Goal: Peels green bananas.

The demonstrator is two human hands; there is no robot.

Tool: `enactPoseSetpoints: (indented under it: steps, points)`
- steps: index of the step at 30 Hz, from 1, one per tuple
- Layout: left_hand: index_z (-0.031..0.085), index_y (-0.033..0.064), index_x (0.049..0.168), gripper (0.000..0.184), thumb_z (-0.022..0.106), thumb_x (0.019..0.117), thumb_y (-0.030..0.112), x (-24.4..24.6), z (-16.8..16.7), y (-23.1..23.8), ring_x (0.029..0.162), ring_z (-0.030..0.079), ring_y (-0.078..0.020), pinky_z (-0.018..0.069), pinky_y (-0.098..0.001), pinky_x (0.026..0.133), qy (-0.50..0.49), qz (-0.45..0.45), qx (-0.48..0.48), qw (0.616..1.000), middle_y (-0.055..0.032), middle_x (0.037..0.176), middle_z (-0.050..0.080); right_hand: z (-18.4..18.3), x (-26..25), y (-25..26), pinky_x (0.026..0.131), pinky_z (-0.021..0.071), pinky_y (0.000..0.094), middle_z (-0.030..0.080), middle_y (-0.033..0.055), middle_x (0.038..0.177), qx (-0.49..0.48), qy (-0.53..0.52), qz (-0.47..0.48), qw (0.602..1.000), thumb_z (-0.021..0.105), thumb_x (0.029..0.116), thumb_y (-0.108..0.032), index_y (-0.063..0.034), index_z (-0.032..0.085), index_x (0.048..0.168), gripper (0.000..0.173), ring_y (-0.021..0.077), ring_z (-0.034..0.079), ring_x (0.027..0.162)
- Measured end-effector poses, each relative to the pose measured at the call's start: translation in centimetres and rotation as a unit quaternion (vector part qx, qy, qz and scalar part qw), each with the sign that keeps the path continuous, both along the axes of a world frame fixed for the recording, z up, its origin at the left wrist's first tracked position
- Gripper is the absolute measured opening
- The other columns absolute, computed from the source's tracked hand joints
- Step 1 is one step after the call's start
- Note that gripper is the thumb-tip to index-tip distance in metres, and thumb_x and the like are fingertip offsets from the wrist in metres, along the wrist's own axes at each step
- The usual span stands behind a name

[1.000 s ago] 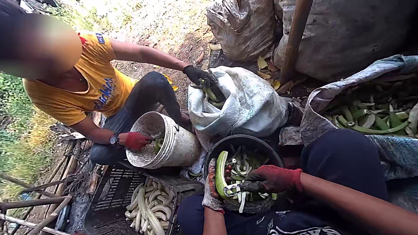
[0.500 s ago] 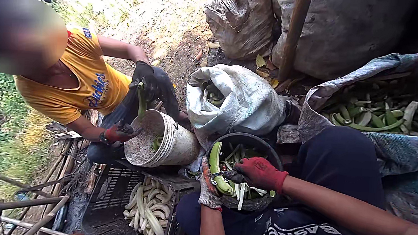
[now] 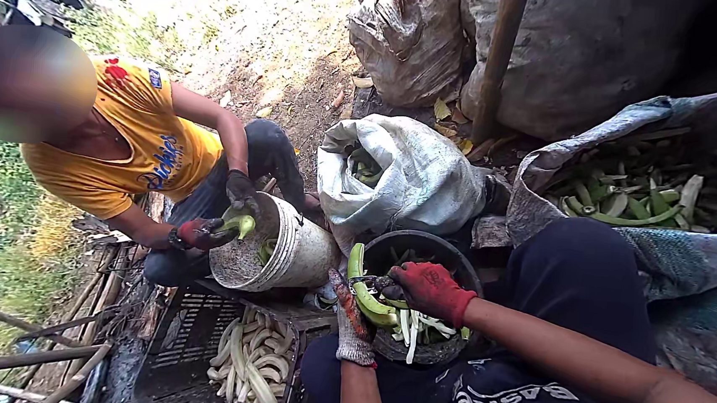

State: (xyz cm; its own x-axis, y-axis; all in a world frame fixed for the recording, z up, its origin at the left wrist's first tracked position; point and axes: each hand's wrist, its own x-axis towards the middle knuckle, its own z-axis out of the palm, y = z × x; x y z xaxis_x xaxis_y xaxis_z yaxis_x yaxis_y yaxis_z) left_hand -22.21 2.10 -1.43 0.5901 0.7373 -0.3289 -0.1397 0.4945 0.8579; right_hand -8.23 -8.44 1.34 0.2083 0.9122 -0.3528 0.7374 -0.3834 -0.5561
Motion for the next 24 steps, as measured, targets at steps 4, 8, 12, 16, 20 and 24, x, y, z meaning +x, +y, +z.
enactPoseSetpoints:
  steps: [4, 8, 12, 16, 20, 24]
  points:
    - [0.054, 0.0068, 0.134, 0.058, 0.023, 0.1103, 0.050, -0.3, 0.1, -0.4, 0.088, 0.068, -0.0164, 0.0595, -0.0349, 0.078, 0.024, -0.003, 0.043, 0.999, -0.0098, 0.102, 0.067, 0.1, 0.3, 0.5, 0.087, 0.0508, 0.0626, 0.064, 0.0265, 0.124, -0.006, -0.005, -0.020, 1.000, 0.054, 0.1037, -0.024, -0.0045, 0.059, 0.133, 0.035, 0.0466, 0.064, 0.114]
    - [0.053, 0.0062, 0.136, 0.049, 0.029, 0.1120, 0.042, 0.2, -0.3, -1.5, 0.079, 0.067, -0.0171, 0.0598, -0.0339, 0.073, 0.048, -0.026, 0.046, 0.997, -0.0102, 0.096, 0.066, 0.4, 1.7, 1.9, 0.090, 0.0502, 0.0639, 0.063, 0.0266, 0.128, -0.023, -0.024, -0.098, 0.995, 0.055, 0.1026, -0.022, -0.0058, 0.059, 0.136, 0.037, 0.0466, 0.063, 0.117]
    - [0.055, 0.0010, 0.135, 0.046, 0.039, 0.1109, 0.037, 0.3, 0.1, -2.8, 0.082, 0.069, -0.0207, 0.0608, -0.0370, 0.075, 0.089, -0.004, 0.045, 0.995, -0.0150, 0.100, 0.067, -0.4, 3.5, 2.5, 0.092, 0.0503, 0.0631, 0.066, 0.0245, 0.125, -0.030, -0.004, -0.166, 0.986, 0.053, 0.1050, -0.025, -0.0064, 0.060, 0.135, 0.036, 0.0439, 0.064, 0.118]
    - [0.051, 0.0014, 0.132, 0.038, 0.038, 0.1118, 0.031, -1.2, 0.4, -2.9, 0.077, 0.073, -0.0211, 0.0632, -0.0368, 0.069, 0.059, 0.026, -0.016, 0.998, -0.0113, 0.090, 0.070, -1.2, 5.9, 0.8, 0.090, 0.0499, 0.0626, 0.069, 0.0236, 0.115, -0.033, 0.021, -0.179, 0.983, 0.053, 0.1062, -0.026, -0.0041, 0.062, 0.129, 0.033, 0.0425, 0.066, 0.112]
    - [0.052, 0.0059, 0.130, 0.039, 0.033, 0.1121, 0.035, -2.3, -1.0, -0.9, 0.083, 0.073, -0.0215, 0.0624, -0.0365, 0.071, -0.031, 0.027, -0.064, 0.997, -0.0123, 0.101, 0.071, -2.0, 5.6, -1.0, 0.092, 0.0490, 0.0626, 0.069, 0.0233, 0.115, -0.028, 0.028, -0.121, 0.992, 0.051, 0.1068, -0.029, -0.0041, 0.064, 0.125, 0.034, 0.0420, 0.066, 0.112]
    - [0.054, 0.0062, 0.135, 0.065, 0.017, 0.1092, 0.054, -2.2, -1.3, 0.2, 0.088, 0.070, -0.0159, 0.0602, -0.0318, 0.074, -0.020, -0.032, -0.068, 0.997, -0.0105, 0.105, 0.070, -3.4, 4.1, -2.4, 0.093, 0.0484, 0.0630, 0.069, 0.0238, 0.115, 0.051, 0.081, 0.033, 0.995, 0.056, 0.1061, -0.029, -0.0027, 0.065, 0.124, 0.033, 0.0423, 0.066, 0.109]
